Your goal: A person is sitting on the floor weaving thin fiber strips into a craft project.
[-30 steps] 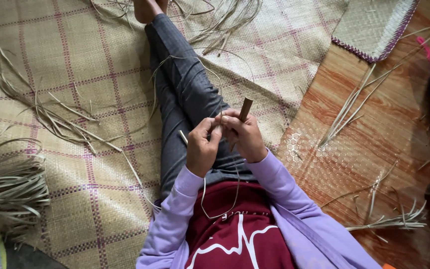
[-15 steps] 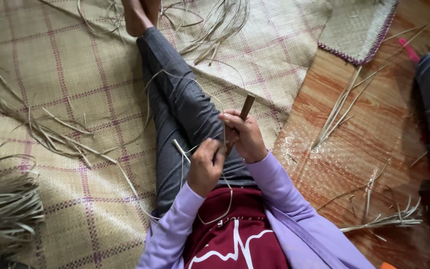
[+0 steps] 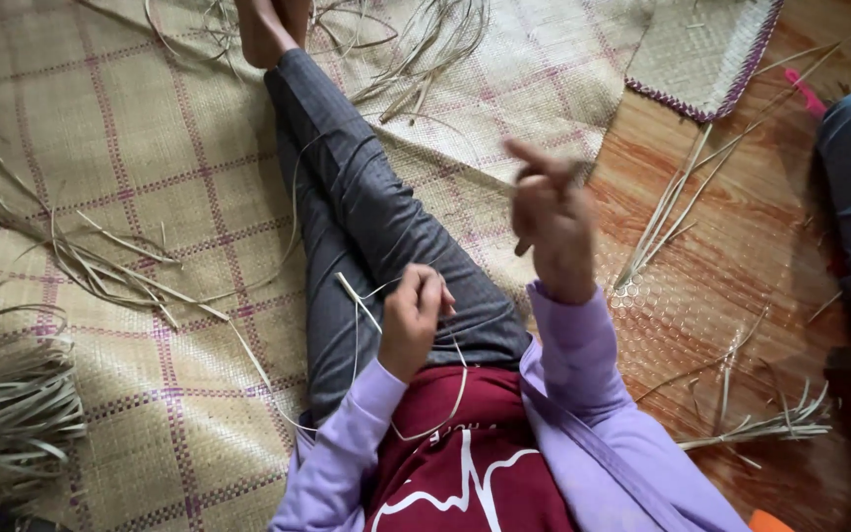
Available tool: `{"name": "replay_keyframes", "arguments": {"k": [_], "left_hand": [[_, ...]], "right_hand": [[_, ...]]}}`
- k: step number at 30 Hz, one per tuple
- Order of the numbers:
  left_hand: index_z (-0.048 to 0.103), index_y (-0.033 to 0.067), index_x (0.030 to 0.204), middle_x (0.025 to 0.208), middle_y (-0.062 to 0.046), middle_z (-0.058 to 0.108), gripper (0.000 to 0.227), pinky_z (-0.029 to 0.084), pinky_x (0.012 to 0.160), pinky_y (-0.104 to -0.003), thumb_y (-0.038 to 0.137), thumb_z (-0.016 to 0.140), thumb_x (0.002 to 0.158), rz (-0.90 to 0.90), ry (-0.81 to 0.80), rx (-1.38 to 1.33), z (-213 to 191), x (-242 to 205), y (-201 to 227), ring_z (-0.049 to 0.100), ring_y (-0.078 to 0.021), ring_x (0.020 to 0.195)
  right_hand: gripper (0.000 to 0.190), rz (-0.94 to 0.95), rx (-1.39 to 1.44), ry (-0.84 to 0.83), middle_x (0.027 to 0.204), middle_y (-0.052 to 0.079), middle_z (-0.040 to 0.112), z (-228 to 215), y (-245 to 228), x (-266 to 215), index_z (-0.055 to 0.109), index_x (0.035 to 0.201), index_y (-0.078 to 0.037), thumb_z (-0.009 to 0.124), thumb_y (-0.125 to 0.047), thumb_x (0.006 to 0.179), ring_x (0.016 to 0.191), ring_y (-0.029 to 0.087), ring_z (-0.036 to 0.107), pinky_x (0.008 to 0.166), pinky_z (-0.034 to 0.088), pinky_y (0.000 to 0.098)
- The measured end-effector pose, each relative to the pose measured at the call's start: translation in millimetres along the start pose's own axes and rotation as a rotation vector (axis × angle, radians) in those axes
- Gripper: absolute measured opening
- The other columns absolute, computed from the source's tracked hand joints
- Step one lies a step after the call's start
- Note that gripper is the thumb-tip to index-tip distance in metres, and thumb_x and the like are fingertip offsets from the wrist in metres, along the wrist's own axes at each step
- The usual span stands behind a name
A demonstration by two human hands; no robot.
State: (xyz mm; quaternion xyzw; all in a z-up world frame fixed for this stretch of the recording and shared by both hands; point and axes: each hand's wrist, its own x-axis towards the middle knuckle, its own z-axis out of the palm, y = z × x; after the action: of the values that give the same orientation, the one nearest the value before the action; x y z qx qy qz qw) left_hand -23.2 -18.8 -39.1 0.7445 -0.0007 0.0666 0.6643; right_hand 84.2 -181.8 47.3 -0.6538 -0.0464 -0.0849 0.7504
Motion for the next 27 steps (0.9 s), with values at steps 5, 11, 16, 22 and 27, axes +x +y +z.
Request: {"name": "replay_keyframes", "arguments": {"k": [5,11,16,22,27], "left_hand": [[0.059,0.0097,0.093,0.054,-0.004,0.059,0.022,0.053,0.058,-0.035,0.02,0.048,0.109,0.009,0.046,-0.018,-6,24,14,0.063,-0.0196,0.052],[0.074,0.0066,0.109,0.063,-0.008,0.069,0.019,0.053,0.052,-0.03,0.018,0.06,0.104,-0.183,-0.088,-0.039,-24,14,7,0.063,-0.0149,0.05],[0.076,0.008,0.109,0.069,-0.012,0.077,0.019,0.057,0.056,-0.035,0.019,0.063,0.101,-0.273,-0.246,0.241,-72,2,11,0.073,-0.0228,0.055],[0.077,0.0089,0.108,0.067,-0.009,0.073,0.022,0.056,0.057,-0.032,0.016,0.057,0.104,-0.221,-0.158,0.126,-55,19,25,0.067,-0.0183,0.055],[0.077,0.0159,0.108,0.067,-0.007,0.072,0.02,0.055,0.059,-0.033,0.02,0.058,0.105,-0.116,-0.181,0.159,-51,27,37,0.066,-0.0181,0.058]], "right_hand": [[0.013,-0.025,-0.347,-0.469,0.077,0.022,0.07,19,47,-26,0.072,0.092,-0.002,0.078,-0.014,0.093,0.068,0.032,0.065,0.069,0.05,0.0447],[0.023,0.089,-0.195,-0.091,0.062,0.005,0.058,-25,92,29,0.078,0.097,-0.001,0.071,-0.023,0.098,0.053,0.009,0.046,0.054,0.043,0.025],[0.027,-0.036,-0.541,0.151,0.065,0.002,0.063,-92,125,104,0.084,0.1,-0.013,0.07,-0.035,0.108,0.067,0.013,0.06,0.068,0.05,0.0284],[0.006,-0.625,-0.879,-0.169,0.071,0.004,0.063,-28,96,6,0.074,0.096,-0.02,0.076,-0.016,0.101,0.067,0.03,0.066,0.069,0.053,0.0349],[0.043,-0.406,-0.769,-0.574,0.073,0.01,0.07,-7,47,-29,0.077,0.121,-0.021,0.078,-0.006,0.081,0.072,0.036,0.072,0.065,0.051,0.051]]}}
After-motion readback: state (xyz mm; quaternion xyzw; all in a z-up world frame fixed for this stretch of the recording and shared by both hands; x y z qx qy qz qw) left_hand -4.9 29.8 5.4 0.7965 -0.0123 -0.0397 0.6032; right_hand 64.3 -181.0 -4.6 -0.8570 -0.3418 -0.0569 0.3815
